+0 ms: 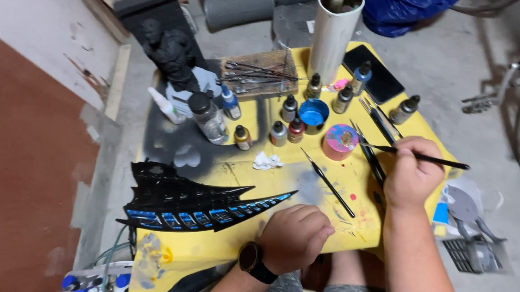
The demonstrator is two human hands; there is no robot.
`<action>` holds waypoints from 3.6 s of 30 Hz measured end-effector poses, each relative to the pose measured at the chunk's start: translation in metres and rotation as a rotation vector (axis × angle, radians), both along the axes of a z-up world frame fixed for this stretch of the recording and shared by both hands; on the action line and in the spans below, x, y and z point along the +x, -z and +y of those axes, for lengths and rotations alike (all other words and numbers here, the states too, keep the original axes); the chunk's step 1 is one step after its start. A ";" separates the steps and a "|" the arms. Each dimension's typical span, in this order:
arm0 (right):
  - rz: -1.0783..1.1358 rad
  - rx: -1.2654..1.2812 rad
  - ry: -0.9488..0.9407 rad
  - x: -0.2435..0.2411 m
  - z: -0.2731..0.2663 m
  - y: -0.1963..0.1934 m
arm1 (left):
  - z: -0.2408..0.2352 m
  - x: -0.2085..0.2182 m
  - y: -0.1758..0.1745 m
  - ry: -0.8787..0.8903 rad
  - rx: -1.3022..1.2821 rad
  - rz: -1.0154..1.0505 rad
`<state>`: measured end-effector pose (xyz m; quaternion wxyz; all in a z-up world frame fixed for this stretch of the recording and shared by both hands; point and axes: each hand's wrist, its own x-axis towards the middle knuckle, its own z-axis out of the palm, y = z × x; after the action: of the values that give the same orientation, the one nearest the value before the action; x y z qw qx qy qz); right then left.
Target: Applying detailed blue paint to a black 3D-printed model using a fine paintbrush and liquid paint.
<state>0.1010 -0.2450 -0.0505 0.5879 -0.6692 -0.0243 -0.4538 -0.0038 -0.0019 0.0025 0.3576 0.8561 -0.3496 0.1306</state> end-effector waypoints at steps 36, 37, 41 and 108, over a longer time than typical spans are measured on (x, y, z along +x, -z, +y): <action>-0.031 0.041 -0.903 -0.106 0.063 -0.040 | 0.002 -0.021 -0.077 -0.057 -0.004 -0.022; -0.029 0.030 -0.916 -0.113 0.061 -0.034 | -0.002 -0.025 -0.072 -0.070 -0.015 -0.025; -0.042 0.170 -0.882 -0.131 0.047 -0.019 | -0.017 -0.033 -0.059 0.007 -0.019 -0.165; 0.144 -0.184 -0.207 -0.070 0.013 -0.029 | -0.037 0.007 0.008 -0.291 -0.521 0.142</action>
<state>0.0306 -0.2321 -0.0212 0.5681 -0.7449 -0.0924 -0.3373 0.0033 -0.0388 -0.0057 0.5662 0.7836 -0.1520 0.2056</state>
